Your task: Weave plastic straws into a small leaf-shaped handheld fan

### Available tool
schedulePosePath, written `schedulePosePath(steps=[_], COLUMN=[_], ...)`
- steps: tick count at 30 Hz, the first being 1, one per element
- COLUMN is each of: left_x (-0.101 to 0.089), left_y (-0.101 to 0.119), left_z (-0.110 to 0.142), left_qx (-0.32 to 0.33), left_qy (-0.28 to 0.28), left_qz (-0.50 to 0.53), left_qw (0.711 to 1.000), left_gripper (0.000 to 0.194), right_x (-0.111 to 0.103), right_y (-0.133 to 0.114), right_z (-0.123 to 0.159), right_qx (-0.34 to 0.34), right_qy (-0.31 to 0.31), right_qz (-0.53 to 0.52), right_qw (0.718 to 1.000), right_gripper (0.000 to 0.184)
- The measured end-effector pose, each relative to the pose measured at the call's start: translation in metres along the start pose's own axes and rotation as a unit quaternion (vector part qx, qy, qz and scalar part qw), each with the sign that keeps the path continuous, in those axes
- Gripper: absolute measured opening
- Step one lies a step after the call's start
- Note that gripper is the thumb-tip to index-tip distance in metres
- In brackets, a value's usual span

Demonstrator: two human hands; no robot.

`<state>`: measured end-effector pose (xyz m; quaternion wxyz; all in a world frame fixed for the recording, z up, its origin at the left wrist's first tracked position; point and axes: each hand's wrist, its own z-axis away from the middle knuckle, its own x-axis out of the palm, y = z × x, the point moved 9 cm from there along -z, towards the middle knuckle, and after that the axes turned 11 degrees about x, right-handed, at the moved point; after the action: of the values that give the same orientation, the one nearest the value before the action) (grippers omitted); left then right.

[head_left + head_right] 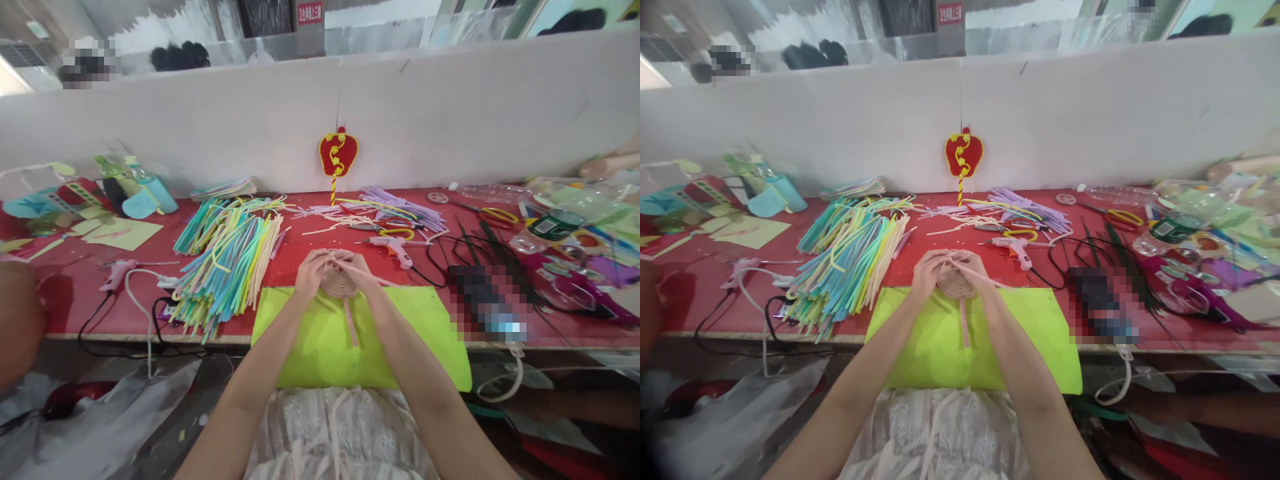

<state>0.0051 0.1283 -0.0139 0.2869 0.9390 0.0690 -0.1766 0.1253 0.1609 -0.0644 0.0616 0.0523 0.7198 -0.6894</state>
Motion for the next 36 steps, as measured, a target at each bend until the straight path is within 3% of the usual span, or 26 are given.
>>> schedulePosePath(steps=[6, 13, 19, 25, 36], left_x=[-0.001, 0.004, 0.002, -0.005, 0.003], left_y=[0.001, 0.021, 0.009, -0.005, -0.005], left_z=[0.001, -0.002, 0.0, 0.01, 0.005], left_qx=[-0.012, -0.04, -0.099, -0.165, -0.164], left_qy=[-0.007, -0.019, 0.041, 0.113, 0.075], left_qz=[-0.032, -0.097, -0.032, -0.024, 0.027], left_qw=[0.999, 0.994, 0.994, 0.98, 0.983], left_gripper=[0.022, 0.02, 0.01, 0.031, 0.027], right_x=[0.004, -0.001, -0.002, -0.004, -0.008], right_y=[-0.007, -0.012, -0.011, -0.018, -0.012], right_z=[0.006, 0.008, 0.006, 0.009, 0.009], right_qx=[0.003, -0.028, -0.047, -0.032, -0.009], right_qy=[-0.032, 0.004, 0.048, 0.072, 0.075], right_qz=[-0.03, -0.043, 0.002, -0.008, -0.069], right_qw=[0.999, 0.999, 0.998, 0.997, 0.995], right_gripper=[0.021, 0.02, 0.016, 0.018, 0.031])
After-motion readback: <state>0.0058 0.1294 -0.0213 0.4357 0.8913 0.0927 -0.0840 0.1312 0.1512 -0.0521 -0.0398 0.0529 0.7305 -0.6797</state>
